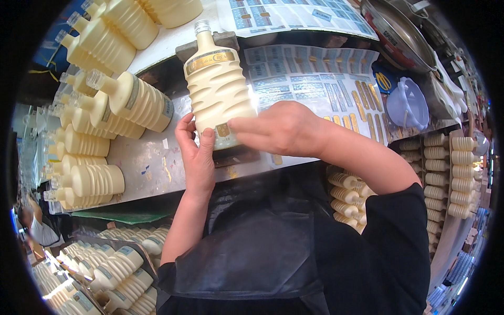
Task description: The person repeatedly picks up cream-colored plastic bottles, applies a rectangular label to the body, and smooths it with a small tool. Finished bottles are placed on a nearby stack.
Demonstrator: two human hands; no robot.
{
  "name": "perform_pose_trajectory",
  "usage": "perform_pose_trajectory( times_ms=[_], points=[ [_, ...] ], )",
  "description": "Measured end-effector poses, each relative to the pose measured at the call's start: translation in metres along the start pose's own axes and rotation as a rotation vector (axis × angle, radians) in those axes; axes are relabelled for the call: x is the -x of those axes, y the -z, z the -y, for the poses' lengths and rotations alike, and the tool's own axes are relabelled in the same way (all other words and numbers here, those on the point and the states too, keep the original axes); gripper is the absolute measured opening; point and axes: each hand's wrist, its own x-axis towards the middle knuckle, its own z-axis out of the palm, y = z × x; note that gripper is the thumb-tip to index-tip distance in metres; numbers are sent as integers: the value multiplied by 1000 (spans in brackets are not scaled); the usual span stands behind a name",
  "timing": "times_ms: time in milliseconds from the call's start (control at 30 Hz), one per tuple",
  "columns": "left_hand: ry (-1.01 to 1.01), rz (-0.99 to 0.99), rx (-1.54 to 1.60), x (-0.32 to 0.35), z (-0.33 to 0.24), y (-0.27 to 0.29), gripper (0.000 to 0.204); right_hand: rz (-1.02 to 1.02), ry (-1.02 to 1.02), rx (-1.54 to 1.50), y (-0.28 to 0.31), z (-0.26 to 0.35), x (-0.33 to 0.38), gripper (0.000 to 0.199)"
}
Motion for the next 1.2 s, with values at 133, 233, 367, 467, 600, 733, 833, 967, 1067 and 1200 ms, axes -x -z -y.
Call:
perform_pose_trajectory(
  times_ms=[133, 233, 367, 467, 600, 733, 833, 967, 1067, 1200],
  points=[
    [-5, -24, -28, 0, 1, -4, 67, -73, -92, -77, -12, -1, 17, 23],
    [-8, -23, -32, 0, 3, -4, 65, -59, -179, -49, -12, 5, 30, 24],
    [-9, 7, 178, 2, 4, -2, 56, -84, -648, -413, -25, 16, 44, 30],
    [-3, 31, 277, 5, 3, 1, 54, -184, -1155, -870, -30, 34, 21, 42],
    [-40, 45, 247, 3, 25, 7, 55, -242, -1227, -1128, -54, 43, 10, 50],
    [52, 14, 192, 7, 1, -4, 60, -250, -1252, -1142, -54, 42, 7, 49],
    [52, 15, 215, 7, 2, -4, 62, -289, -1248, -1202, -57, 41, 10, 48],
    [45, 11, 225, 6, 3, -3, 62, -308, -1262, -1217, -56, 44, 6, 48],
    [53, 13, 248, 7, 2, -3, 62, -296, -1291, -1211, -53, 45, 3, 47],
    [51, 16, 246, 7, 3, -3, 62, -331, -1272, -1201, -62, 45, 8, 47]
  ],
)
